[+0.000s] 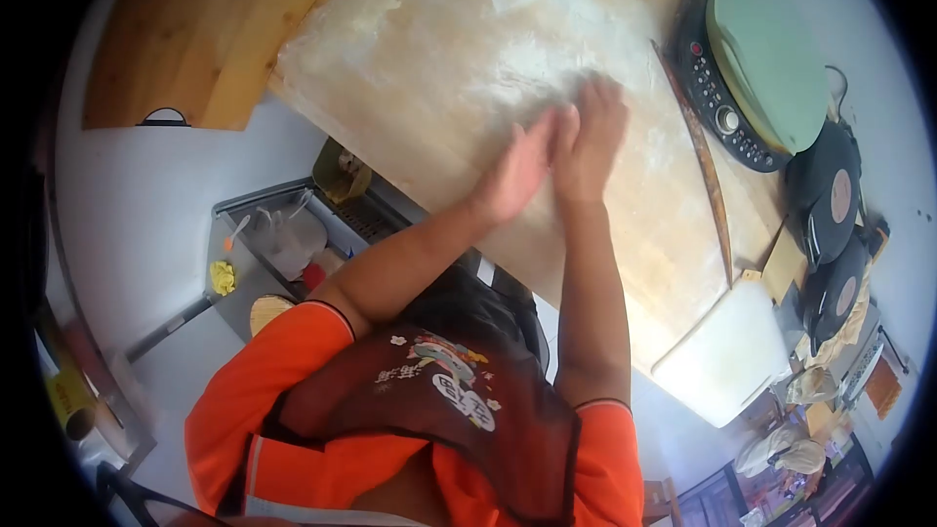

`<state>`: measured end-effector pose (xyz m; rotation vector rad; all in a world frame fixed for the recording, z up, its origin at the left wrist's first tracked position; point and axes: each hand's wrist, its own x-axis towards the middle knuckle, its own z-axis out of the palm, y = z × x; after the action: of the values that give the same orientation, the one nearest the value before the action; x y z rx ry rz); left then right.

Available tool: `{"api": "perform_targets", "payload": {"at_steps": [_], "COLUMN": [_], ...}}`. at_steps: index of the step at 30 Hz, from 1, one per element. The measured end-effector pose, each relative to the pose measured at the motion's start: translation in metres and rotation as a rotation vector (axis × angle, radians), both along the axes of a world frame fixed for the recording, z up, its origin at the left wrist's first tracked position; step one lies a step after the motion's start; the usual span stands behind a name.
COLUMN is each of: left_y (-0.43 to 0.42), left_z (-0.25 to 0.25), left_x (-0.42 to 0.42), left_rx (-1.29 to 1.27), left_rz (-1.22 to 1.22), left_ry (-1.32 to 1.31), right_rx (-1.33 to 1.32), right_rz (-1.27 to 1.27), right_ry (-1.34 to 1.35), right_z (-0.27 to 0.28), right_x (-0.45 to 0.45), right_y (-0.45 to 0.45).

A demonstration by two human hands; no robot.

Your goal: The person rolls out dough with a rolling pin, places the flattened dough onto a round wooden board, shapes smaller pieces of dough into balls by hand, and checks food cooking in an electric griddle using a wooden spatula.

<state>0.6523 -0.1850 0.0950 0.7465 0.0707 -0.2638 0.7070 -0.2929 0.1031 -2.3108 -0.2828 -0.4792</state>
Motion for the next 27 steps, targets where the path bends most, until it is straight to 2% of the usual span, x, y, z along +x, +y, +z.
{"api": "perform_targets", "payload": {"at_steps": [1,2,4,6,8,9,12,13,14,16,18,19,22,23,24,27], "left_y": [0.0,0.002,0.004,0.003,0.01,0.009,-0.001,0.011,0.008,0.001,0.005,0.005,0.004,0.006,0.008,0.003], "left_z": [0.005,0.003,-0.002,-0.01,-0.004,-0.002,-0.002,0.019,0.016,0.006,-0.002,0.001,0.012,0.016,0.019,0.003], "left_x": [0.0,-0.003,-0.011,-0.011,-0.008,-0.004,-0.009,-0.014,-0.014,-0.016,-0.012,-0.012,-0.011,-0.014,-0.016,-0.014], "left_rx": [-0.021,-0.024,-0.04,-0.114,-0.141,-0.083,-0.045,0.147,0.067,-0.096,-0.032,0.012,0.055,0.052,0.048,-0.134], "left_rz": [0.036,0.05,0.067,0.059,0.038,0.035,0.078,0.028,0.074,0.162,0.164,0.152,0.122,0.119,0.11,0.17], "left_ry": [0.025,0.029,0.046,0.014,0.029,0.05,0.037,-0.009,0.004,0.034,-0.009,-0.02,-0.027,-0.017,0.0,-0.023], "right_rx": [0.133,0.141,0.065,-0.225,-0.404,-0.376,-0.019,0.007,0.032,-0.112,-0.406,-0.436,-0.083,-0.003,-0.004,-0.268], "right_rz": [0.098,0.187,0.299,0.268,0.196,0.152,0.247,0.294,0.323,0.299,0.256,0.223,0.233,0.292,0.316,0.254], "right_ry": [0.156,0.222,0.18,0.142,0.132,0.125,0.115,0.145,0.2,0.207,0.159,0.152,0.114,0.129,0.156,0.175], "right_z": [0.001,-0.005,0.007,0.003,-0.001,-0.001,-0.001,0.009,0.012,0.006,-0.002,0.001,-0.002,0.007,0.012,0.008], "right_x": [-0.005,-0.018,-0.055,-0.054,-0.022,-0.002,-0.008,-0.028,-0.053,-0.065,-0.046,-0.025,-0.002,-0.019,-0.038,-0.055], "right_y": [0.008,0.014,0.016,-0.006,-0.02,-0.018,0.019,0.026,0.027,0.006,-0.015,-0.012,0.019,0.028,0.03,0.002]}}
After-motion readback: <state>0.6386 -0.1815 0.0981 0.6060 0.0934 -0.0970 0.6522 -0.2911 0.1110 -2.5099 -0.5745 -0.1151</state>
